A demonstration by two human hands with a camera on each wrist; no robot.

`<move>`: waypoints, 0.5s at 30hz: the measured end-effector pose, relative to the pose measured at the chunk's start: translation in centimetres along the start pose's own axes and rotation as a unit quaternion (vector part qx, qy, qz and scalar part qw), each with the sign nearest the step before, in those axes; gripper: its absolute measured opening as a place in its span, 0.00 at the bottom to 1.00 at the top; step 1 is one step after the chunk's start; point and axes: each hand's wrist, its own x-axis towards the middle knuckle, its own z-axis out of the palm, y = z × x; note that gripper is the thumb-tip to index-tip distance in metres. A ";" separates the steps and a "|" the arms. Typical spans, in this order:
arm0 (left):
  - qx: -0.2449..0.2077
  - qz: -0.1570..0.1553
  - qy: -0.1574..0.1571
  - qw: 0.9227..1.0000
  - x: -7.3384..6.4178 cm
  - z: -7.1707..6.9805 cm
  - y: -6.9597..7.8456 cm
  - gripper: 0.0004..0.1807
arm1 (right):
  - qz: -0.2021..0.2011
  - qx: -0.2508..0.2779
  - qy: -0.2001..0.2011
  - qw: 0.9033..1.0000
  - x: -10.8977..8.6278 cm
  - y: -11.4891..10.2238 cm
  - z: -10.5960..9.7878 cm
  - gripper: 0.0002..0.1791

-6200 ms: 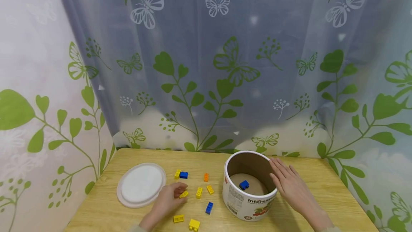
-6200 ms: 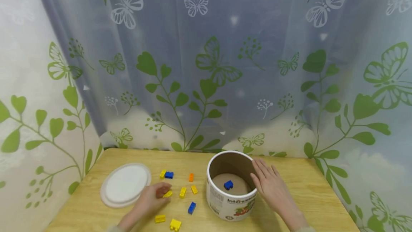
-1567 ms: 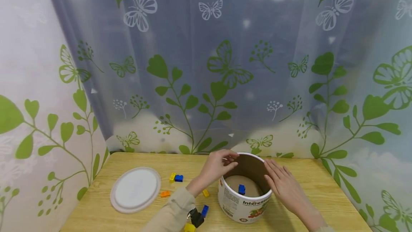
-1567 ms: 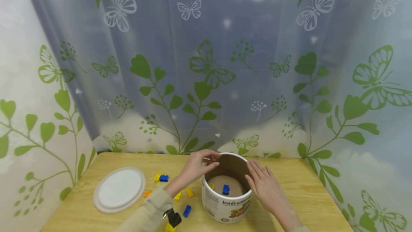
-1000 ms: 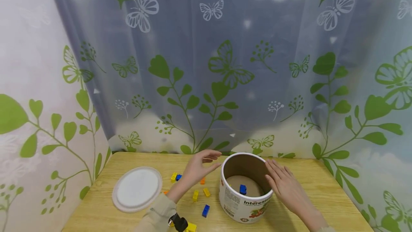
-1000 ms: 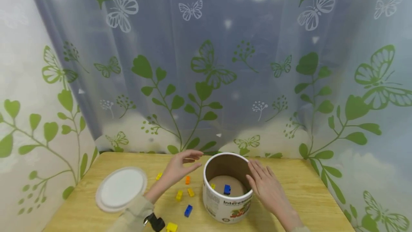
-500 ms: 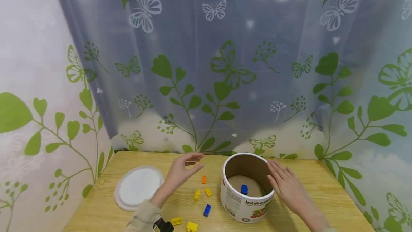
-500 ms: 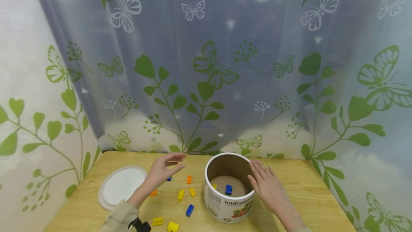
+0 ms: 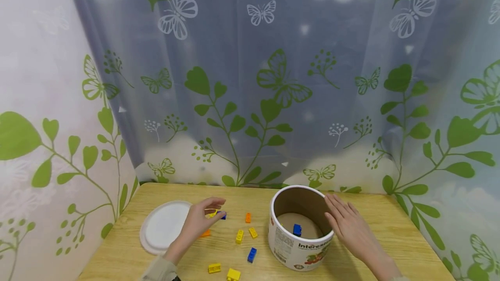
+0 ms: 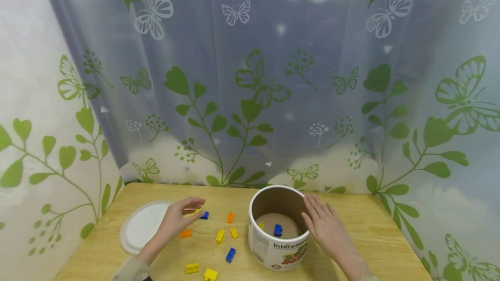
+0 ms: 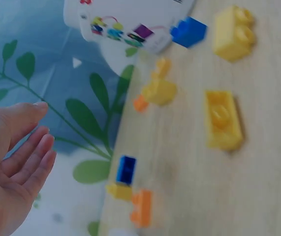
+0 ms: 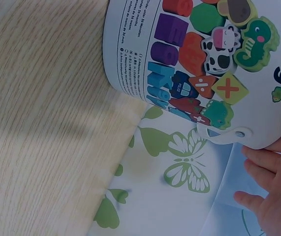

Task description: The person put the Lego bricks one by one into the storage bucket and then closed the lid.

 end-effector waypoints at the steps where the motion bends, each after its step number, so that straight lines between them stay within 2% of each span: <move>1: 0.007 -0.001 0.001 1.000 -0.2 -0.1 -0.4 0.18 | 0.001 0.000 -0.002 1.000 0.0 0.0 0.0 0.28; 7: 0.048 -0.005 -0.007 0.999 -1.3 -0.7 -2.5 0.17 | 0.009 0.007 -0.012 1.000 0.1 -0.1 -0.2 0.28; 11: 0.067 -0.020 -0.016 0.997 -1.9 -1.0 -3.6 0.16 | 0.012 0.008 -0.016 1.000 0.0 -0.2 -0.2 0.28; 15: 0.096 -0.014 -0.019 0.995 -2.6 -1.1 -4.5 0.15 | 0.007 0.002 -0.011 1.000 0.1 -0.2 -0.1 0.28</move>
